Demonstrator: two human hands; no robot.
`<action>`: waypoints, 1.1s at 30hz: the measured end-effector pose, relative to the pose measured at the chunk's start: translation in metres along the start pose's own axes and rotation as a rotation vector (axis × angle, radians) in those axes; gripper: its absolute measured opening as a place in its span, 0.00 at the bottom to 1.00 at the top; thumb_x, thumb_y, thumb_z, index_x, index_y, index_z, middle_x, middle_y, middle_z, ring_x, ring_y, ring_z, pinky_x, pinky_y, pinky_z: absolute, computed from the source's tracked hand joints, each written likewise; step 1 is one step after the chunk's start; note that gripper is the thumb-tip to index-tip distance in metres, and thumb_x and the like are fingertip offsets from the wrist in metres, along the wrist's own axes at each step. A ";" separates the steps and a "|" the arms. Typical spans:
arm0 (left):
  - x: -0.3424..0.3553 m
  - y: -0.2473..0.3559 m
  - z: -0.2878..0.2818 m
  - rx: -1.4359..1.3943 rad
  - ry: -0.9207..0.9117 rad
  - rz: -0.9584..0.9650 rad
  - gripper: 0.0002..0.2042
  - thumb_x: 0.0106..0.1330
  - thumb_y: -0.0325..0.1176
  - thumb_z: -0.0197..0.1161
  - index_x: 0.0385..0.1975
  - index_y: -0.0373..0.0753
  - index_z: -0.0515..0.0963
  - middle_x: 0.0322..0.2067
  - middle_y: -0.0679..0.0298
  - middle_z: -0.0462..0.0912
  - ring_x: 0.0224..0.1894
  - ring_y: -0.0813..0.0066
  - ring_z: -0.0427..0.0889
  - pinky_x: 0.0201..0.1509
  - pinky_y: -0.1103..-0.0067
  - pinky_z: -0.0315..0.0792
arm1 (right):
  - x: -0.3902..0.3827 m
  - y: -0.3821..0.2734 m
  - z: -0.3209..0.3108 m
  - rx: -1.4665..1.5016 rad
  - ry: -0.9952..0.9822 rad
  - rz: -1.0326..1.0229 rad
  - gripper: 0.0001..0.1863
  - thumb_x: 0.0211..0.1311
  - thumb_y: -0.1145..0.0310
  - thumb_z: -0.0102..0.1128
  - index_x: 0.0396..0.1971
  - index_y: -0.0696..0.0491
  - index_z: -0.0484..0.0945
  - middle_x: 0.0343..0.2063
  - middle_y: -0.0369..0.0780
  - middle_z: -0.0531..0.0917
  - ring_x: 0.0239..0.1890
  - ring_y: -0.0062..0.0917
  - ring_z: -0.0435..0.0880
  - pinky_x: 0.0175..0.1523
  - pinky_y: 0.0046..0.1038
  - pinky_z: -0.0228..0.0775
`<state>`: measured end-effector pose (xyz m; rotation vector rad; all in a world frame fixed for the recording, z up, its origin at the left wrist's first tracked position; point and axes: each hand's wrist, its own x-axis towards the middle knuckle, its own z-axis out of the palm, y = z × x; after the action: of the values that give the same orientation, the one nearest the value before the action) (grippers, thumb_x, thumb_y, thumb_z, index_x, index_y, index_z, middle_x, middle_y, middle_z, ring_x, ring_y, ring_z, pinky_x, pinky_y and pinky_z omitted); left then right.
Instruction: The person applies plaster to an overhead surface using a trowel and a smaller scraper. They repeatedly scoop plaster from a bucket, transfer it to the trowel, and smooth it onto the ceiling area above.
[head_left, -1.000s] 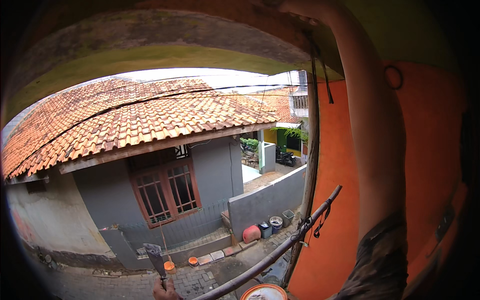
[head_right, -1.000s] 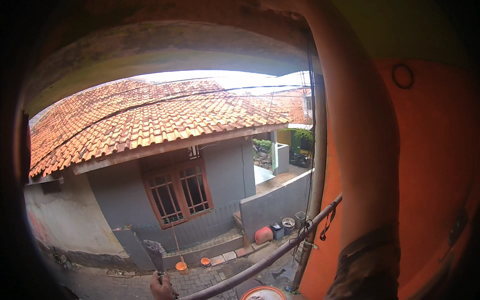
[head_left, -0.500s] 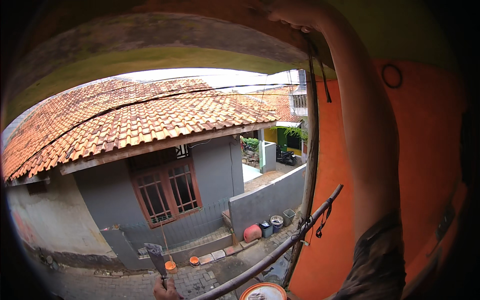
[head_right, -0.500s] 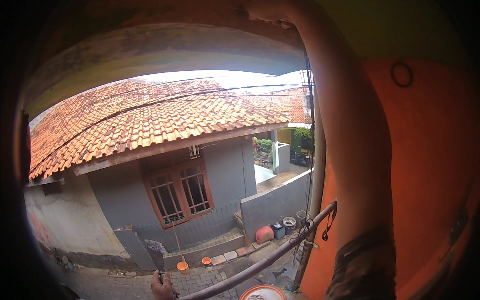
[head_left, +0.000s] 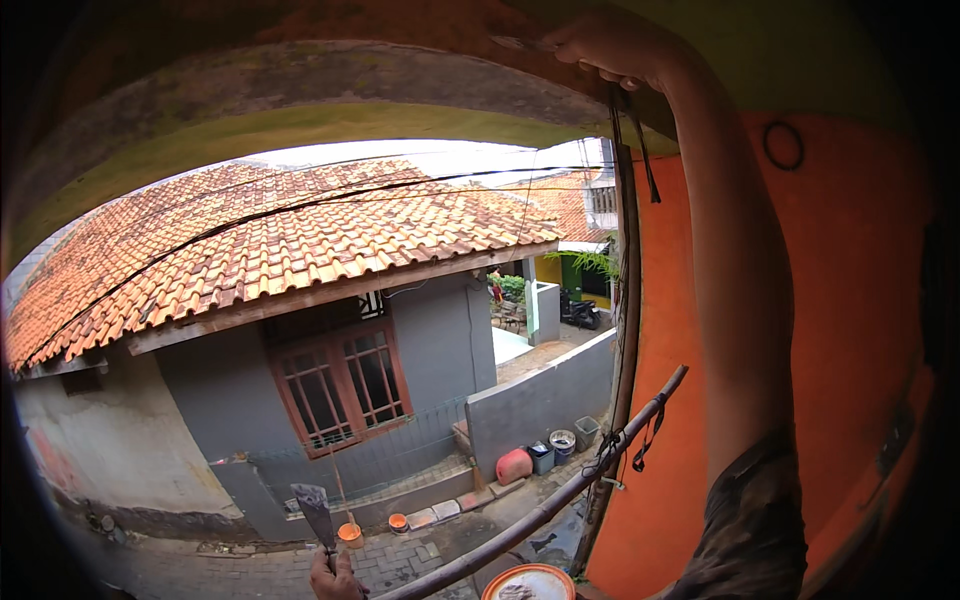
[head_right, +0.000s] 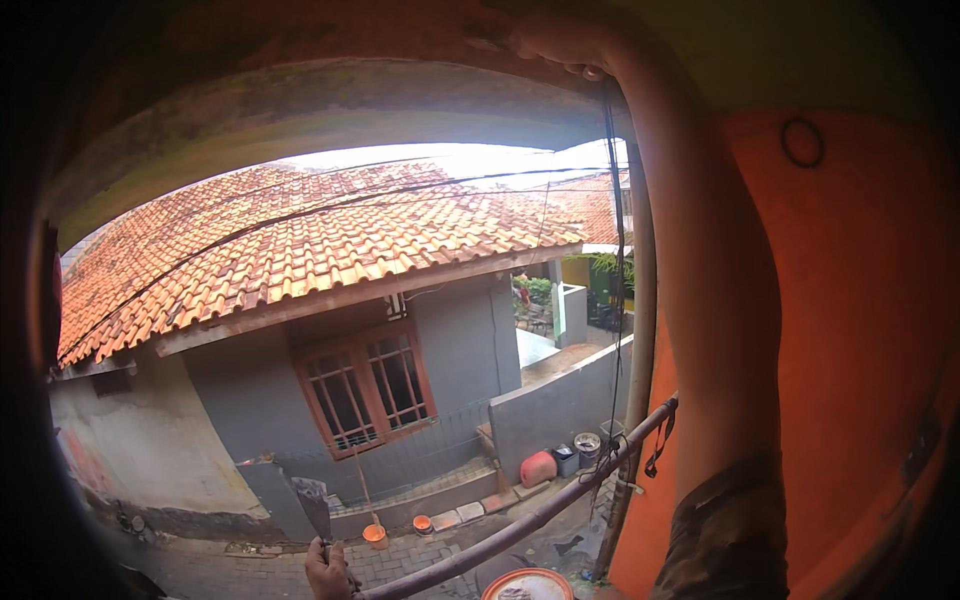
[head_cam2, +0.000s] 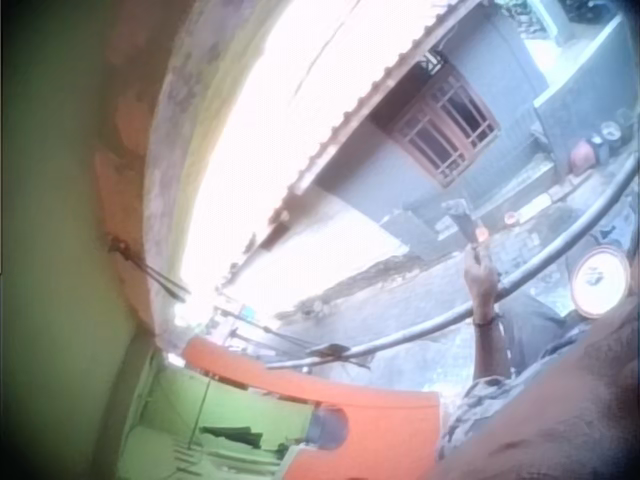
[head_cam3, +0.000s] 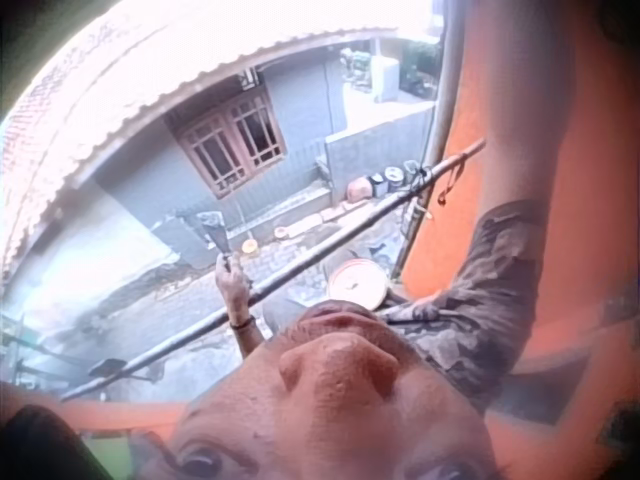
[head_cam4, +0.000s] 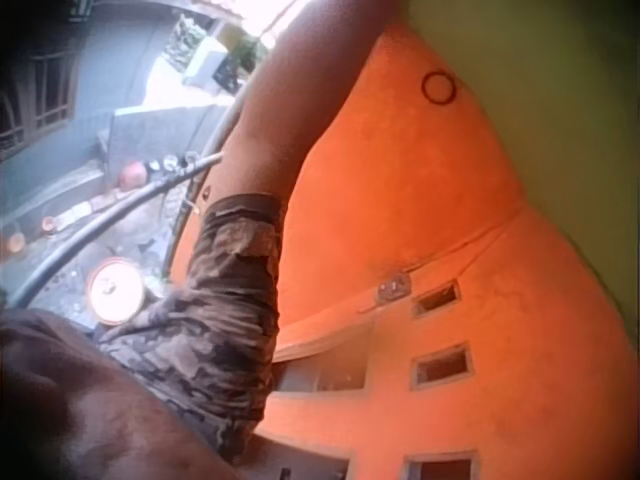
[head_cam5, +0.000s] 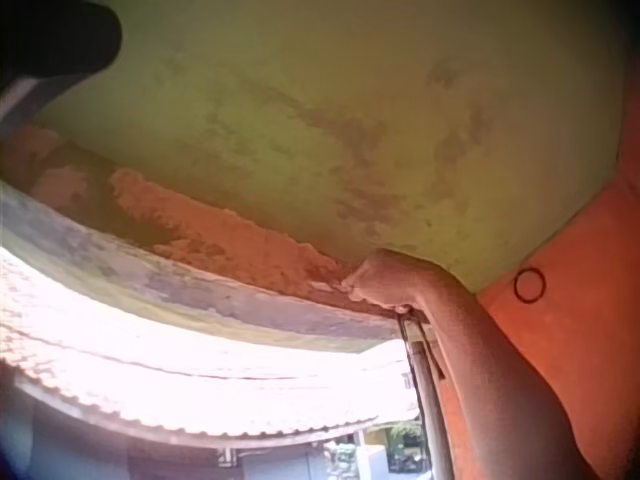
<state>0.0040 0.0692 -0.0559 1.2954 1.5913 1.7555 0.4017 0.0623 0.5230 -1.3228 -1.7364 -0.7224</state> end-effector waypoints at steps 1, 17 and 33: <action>0.001 0.000 0.001 -0.008 -0.005 -0.006 0.07 0.72 0.35 0.54 0.34 0.39 0.73 0.15 0.73 0.66 0.12 0.85 0.64 0.13 0.83 0.59 | -0.008 0.001 -0.004 0.099 -0.023 0.093 0.18 0.61 0.63 0.53 0.45 0.60 0.80 0.40 0.53 0.79 0.43 0.39 0.79 0.47 0.34 0.67; -0.004 0.029 0.008 -0.024 -0.066 -0.035 0.07 0.72 0.34 0.53 0.35 0.38 0.73 0.15 0.73 0.66 0.12 0.86 0.65 0.13 0.83 0.60 | 0.026 -0.014 0.124 -0.026 0.195 -0.065 0.17 0.57 0.66 0.50 0.41 0.59 0.81 0.38 0.56 0.82 0.43 0.44 0.82 0.53 0.40 0.72; -0.006 0.039 0.009 -0.080 -0.059 -0.067 0.08 0.72 0.35 0.53 0.33 0.39 0.72 0.15 0.72 0.66 0.11 0.85 0.65 0.13 0.83 0.60 | 0.012 0.001 0.023 -0.055 0.248 -0.088 0.22 0.63 0.62 0.47 0.47 0.62 0.79 0.47 0.60 0.79 0.51 0.48 0.80 0.56 0.40 0.70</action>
<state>0.0243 0.0599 -0.0222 1.2305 1.4992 1.7065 0.3950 0.0872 0.5224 -1.1450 -1.5920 -0.9487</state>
